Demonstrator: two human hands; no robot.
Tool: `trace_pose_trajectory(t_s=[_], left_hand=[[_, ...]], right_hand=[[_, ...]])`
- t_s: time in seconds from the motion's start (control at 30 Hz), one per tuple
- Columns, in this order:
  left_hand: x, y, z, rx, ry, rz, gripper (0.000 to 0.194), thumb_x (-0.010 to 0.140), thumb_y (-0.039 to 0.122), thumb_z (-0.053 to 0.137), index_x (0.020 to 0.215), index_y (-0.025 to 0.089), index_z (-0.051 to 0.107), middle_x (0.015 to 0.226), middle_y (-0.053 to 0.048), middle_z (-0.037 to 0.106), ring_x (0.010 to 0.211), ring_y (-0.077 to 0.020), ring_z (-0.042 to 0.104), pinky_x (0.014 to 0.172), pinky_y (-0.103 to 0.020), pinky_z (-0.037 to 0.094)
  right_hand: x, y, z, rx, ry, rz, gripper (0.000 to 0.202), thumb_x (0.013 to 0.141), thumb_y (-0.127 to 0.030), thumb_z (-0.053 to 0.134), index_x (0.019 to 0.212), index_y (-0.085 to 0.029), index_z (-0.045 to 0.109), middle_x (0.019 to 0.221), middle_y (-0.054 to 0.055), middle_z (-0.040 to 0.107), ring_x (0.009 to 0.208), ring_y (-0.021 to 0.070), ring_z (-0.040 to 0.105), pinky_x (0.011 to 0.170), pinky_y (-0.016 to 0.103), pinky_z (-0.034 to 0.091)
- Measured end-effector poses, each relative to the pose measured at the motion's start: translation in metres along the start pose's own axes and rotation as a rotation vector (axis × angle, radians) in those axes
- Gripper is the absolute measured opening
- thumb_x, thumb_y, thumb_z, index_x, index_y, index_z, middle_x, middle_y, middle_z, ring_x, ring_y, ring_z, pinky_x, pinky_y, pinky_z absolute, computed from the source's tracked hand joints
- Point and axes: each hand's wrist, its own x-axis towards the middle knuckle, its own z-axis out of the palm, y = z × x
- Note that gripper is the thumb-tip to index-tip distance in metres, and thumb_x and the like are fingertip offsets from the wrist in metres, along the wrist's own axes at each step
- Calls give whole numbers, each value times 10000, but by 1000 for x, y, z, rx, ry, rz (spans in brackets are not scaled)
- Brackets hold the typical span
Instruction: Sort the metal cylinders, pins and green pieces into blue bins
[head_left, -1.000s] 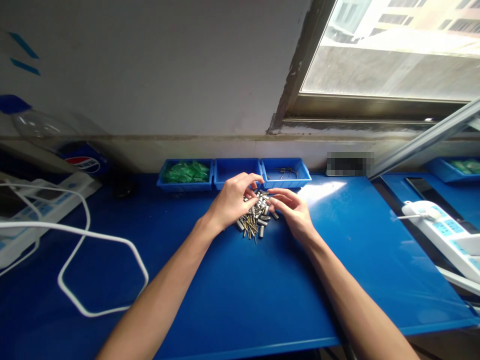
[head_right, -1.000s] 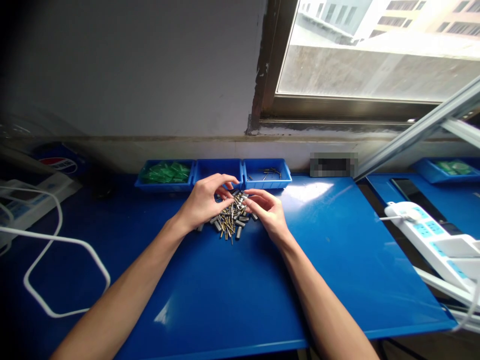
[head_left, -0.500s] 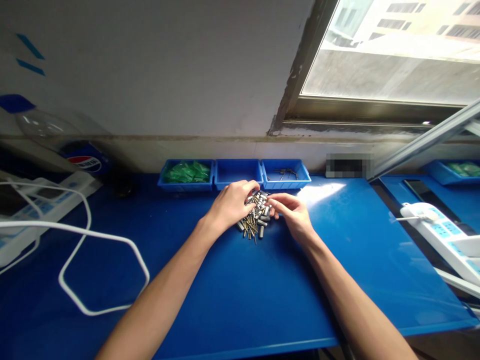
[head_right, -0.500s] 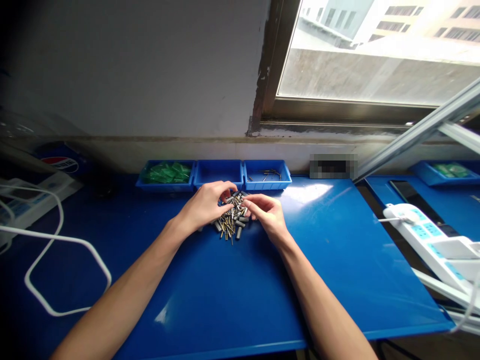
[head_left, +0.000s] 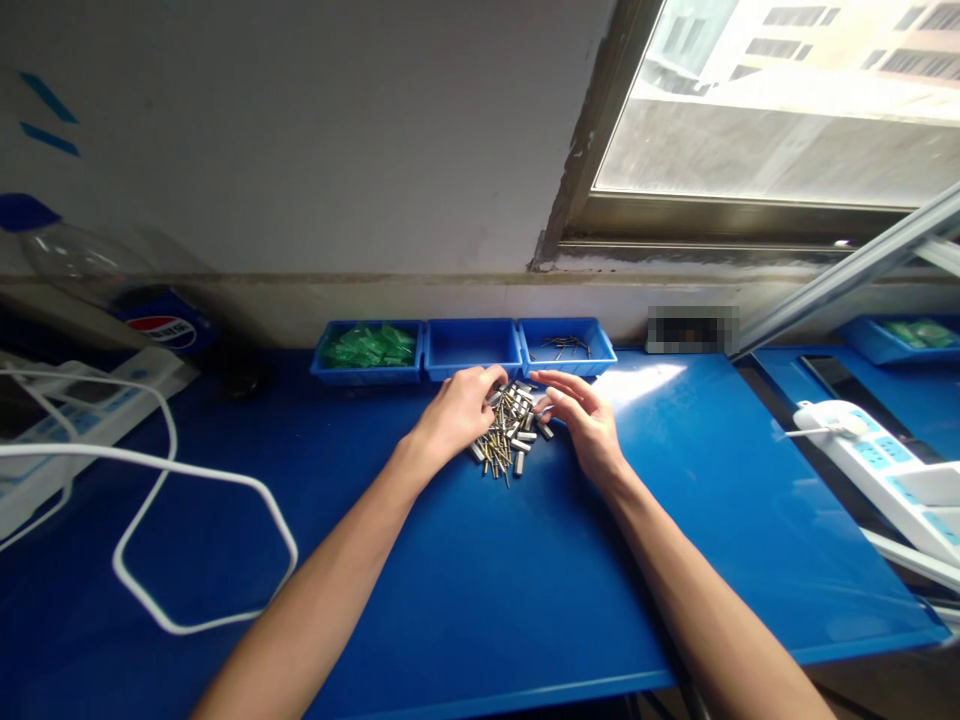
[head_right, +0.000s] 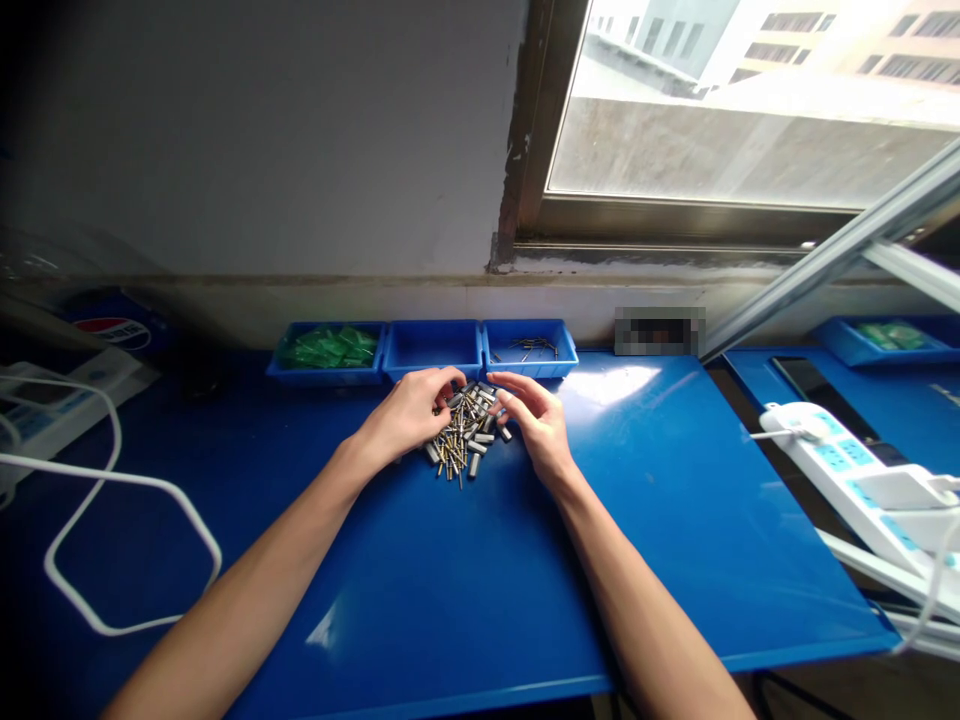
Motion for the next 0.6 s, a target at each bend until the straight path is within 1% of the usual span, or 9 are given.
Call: trace_pose_trajectory(t_s=[0.13,0.2,0.33,0.4,0.5,0.6], left_hand=[[1,5,-9,-125,34,40,472,777,0,572,1179,203,714,906,-29,745,781,-171,700,730,-263,539],[1,10,-13,-216,71,38,418,804,33,602,1167,201,724,890,-20,762,790,-167,721,764,-270,563],[1,18,-19,-434,148,8,261,832,128,695,1079,189,748,878,-22,785,820,-181,763,825,-304,627],[1,21,-20,-546,143,-25,234,818,162,743,1051,179,749,892,-34,790,844,-189,780,853,-320,649],[2,22,-21,-663,111,-70,262,788,197,803,1041,160,746,912,-53,789,858,-196,789,867,-330,662],[2,21,-20,-727,87,-84,284,768,206,830,1033,149,742,902,-55,784,849,-195,789,849,-321,665]], right_hand=[[1,2,-2,7,10,12,293,900,-477,775,1130,-296,792,1236,43,789,801,183,695,720,340,565],[1,4,-3,6,9,21,310,896,-489,777,1130,-286,786,1189,45,801,790,183,696,722,340,567],[1,3,-3,-19,7,17,330,882,-511,791,1111,-274,783,1066,43,817,769,184,698,731,347,576],[0,0,-1,-37,4,14,345,859,-525,812,1098,-278,785,1029,40,819,777,192,707,737,355,585],[-2,-4,2,-44,-25,26,351,817,-523,857,1065,-282,793,976,32,817,776,198,716,733,357,592],[-4,-4,5,-33,-82,58,322,805,-501,880,1023,-276,805,873,17,800,717,188,703,668,337,570]])
